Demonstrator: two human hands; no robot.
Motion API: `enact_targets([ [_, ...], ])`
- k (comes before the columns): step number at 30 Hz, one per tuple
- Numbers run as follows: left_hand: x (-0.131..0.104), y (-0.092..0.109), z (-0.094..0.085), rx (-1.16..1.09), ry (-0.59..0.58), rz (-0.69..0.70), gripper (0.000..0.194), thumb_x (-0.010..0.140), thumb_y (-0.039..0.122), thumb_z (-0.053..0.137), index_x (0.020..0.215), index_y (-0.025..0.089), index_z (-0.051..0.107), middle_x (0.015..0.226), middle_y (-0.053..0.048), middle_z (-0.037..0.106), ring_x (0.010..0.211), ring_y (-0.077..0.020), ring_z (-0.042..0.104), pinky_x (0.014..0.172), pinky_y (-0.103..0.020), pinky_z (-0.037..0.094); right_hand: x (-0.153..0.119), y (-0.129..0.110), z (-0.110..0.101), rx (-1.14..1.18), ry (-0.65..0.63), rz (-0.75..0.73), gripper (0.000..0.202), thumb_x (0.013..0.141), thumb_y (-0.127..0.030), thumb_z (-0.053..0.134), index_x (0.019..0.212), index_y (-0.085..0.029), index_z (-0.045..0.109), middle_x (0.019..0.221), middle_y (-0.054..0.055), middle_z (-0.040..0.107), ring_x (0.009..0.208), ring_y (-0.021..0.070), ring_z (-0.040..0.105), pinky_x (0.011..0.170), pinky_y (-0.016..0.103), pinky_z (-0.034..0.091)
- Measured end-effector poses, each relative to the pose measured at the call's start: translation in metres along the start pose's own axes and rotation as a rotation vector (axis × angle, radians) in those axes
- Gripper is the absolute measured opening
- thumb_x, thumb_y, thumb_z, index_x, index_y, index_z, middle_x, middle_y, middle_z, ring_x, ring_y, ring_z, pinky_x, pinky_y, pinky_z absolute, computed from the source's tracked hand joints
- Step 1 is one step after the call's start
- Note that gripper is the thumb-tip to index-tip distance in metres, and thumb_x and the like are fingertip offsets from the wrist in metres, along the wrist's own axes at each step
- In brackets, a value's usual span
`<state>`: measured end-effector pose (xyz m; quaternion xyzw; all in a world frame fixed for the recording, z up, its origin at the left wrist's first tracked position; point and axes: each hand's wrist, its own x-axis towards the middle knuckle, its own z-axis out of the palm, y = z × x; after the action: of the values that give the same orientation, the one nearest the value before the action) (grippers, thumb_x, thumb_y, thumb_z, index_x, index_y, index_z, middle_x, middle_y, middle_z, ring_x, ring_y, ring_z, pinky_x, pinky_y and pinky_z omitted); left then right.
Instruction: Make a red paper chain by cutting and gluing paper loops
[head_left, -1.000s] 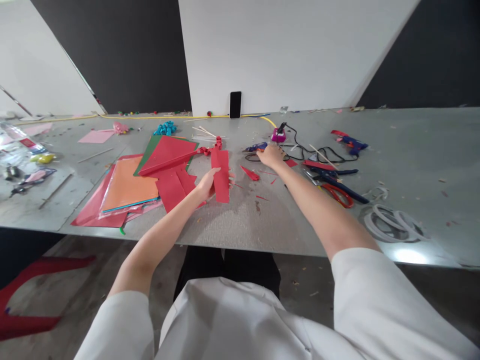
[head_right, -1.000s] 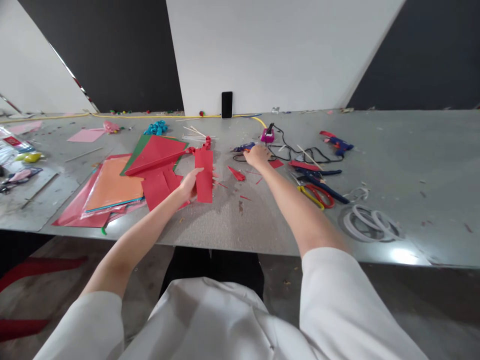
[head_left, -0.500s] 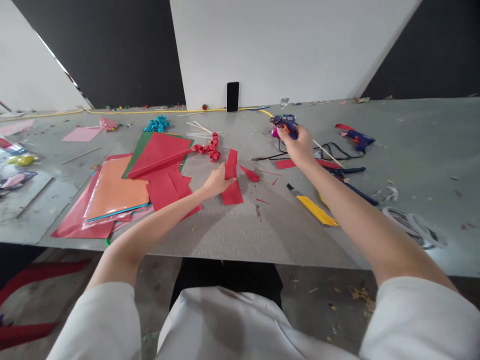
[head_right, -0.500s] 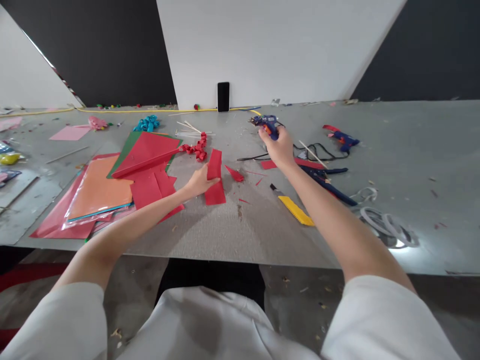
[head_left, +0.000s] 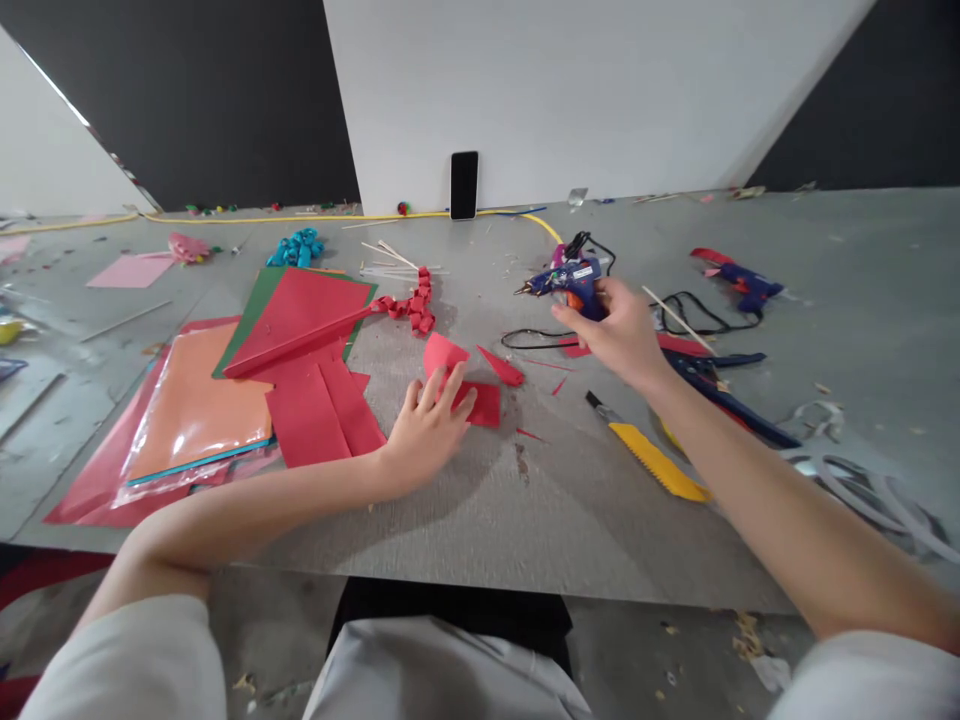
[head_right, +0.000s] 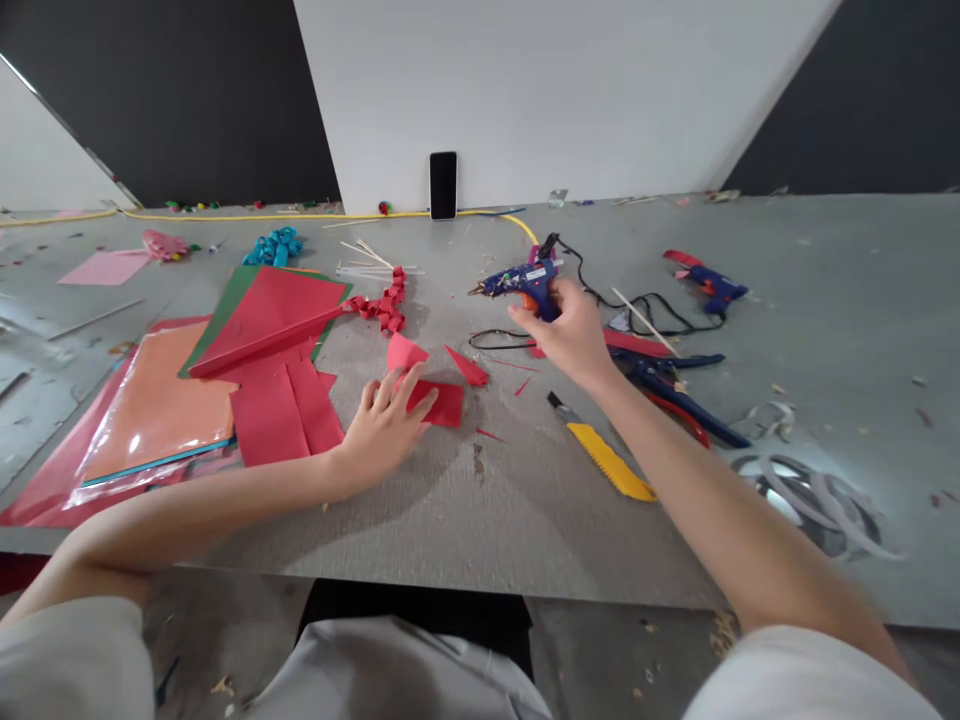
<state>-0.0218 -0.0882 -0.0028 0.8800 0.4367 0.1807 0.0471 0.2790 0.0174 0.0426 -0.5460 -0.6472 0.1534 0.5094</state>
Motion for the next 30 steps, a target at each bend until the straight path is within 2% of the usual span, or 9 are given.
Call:
enact_targets([
  [3, -0.003, -0.002, -0.001, 0.155, -0.035, 0.034, 0.044, 0.104, 0.027, 0.047, 0.145, 0.021, 0.065, 0.174, -0.018, 0.030, 0.156, -0.0451, 0.035, 0.117, -0.067, 0.038, 0.000, -0.002, -0.001, -0.113, -0.019, 0.000, 0.036, 0.082, -0.057, 0.079, 0.091, -0.024, 0.066, 0.084, 0.005, 0.072, 0.079, 0.0238, 0.069, 0.076, 0.040, 0.055],
  [7, 0.003, -0.004, 0.001, 0.436, 0.022, 0.116, 0.044, 0.107, 0.027, 0.042, 0.141, 0.015, 0.068, 0.176, -0.015, 0.029, 0.157, -0.0393, 0.034, 0.120, -0.061, 0.040, -0.002, -0.003, 0.002, -0.254, -0.114, 0.077, 0.045, 0.086, -0.068, 0.069, 0.089, -0.024, 0.063, 0.077, 0.005, 0.067, 0.076, 0.0267, 0.067, 0.073, 0.042, 0.054],
  [9, 0.004, -0.002, 0.005, 0.527, 0.057, 0.159, 0.043, 0.107, 0.026, 0.042, 0.138, 0.015, 0.070, 0.171, -0.014, 0.039, 0.152, -0.0364, 0.042, 0.120, -0.058, 0.040, -0.008, -0.004, 0.010, -0.317, -0.151, 0.123, 0.058, 0.080, -0.071, 0.075, 0.106, -0.022, 0.061, 0.087, 0.009, 0.068, 0.082, 0.0306, 0.069, 0.076, 0.045, 0.055],
  [11, 0.005, 0.003, 0.008, 0.584, 0.067, 0.169, 0.041, 0.105, 0.021, 0.044, 0.133, 0.015, 0.074, 0.162, -0.014, 0.052, 0.141, -0.0335, 0.051, 0.118, -0.054, 0.042, -0.018, -0.005, 0.024, -0.380, -0.185, 0.157, 0.087, 0.069, -0.072, 0.084, 0.128, -0.018, 0.051, 0.105, 0.016, 0.068, 0.093, 0.0365, 0.071, 0.080, 0.048, 0.057],
  [15, 0.011, 0.014, 0.007, 0.609, 0.001, 0.112, 0.034, 0.105, 0.018, 0.048, 0.115, 0.016, 0.081, 0.134, -0.014, 0.068, 0.123, -0.0292, 0.060, 0.112, -0.046, 0.044, -0.036, -0.001, 0.054, -0.444, -0.288, 0.092, 0.120, 0.059, -0.066, 0.093, 0.147, -0.012, 0.031, 0.139, 0.032, 0.054, 0.130, 0.0510, 0.060, 0.097, 0.057, 0.056],
  [18, 0.018, 0.017, 0.004, 0.573, -0.066, 0.126, 0.034, 0.107, 0.024, 0.049, 0.109, 0.015, 0.082, 0.125, -0.015, 0.070, 0.124, -0.0320, 0.059, 0.110, -0.048, 0.043, -0.040, 0.006, 0.065, -0.503, -0.333, 0.061, 0.114, 0.064, -0.062, 0.091, 0.146, -0.011, 0.030, 0.141, 0.034, 0.052, 0.132, 0.0548, 0.059, 0.099, 0.062, 0.054],
  [21, 0.021, 0.016, 0.004, 0.526, -0.114, 0.123, 0.034, 0.107, 0.025, 0.050, 0.111, 0.012, 0.081, 0.124, -0.018, 0.070, 0.120, -0.0342, 0.061, 0.106, -0.050, 0.043, -0.038, 0.011, 0.066, -0.499, -0.331, 0.043, 0.101, 0.071, -0.058, 0.087, 0.143, -0.012, 0.033, 0.139, 0.034, 0.055, 0.128, 0.0536, 0.063, 0.096, 0.060, 0.056],
  [27, 0.020, 0.019, 0.001, 0.365, -0.152, 0.070, 0.034, 0.107, 0.024, 0.046, 0.110, 0.010, 0.077, 0.114, -0.020, 0.070, 0.104, -0.0350, 0.065, 0.086, -0.047, 0.051, -0.026, 0.012, 0.059, -0.334, -0.270, 0.172, 0.085, 0.077, -0.054, 0.081, 0.138, -0.016, 0.036, 0.112, 0.020, 0.069, 0.099, 0.0409, 0.074, 0.080, 0.052, 0.059],
  [30, 0.021, 0.021, -0.003, 0.293, -0.168, 0.087, 0.036, 0.108, 0.027, 0.044, 0.112, 0.010, 0.076, 0.118, -0.021, 0.069, 0.115, -0.0379, 0.063, 0.092, -0.051, 0.053, -0.017, 0.011, 0.056, -0.320, -0.227, 0.213, 0.085, 0.075, -0.050, 0.083, 0.137, -0.015, 0.037, 0.101, 0.015, 0.069, 0.089, 0.0372, 0.074, 0.079, 0.051, 0.058],
])
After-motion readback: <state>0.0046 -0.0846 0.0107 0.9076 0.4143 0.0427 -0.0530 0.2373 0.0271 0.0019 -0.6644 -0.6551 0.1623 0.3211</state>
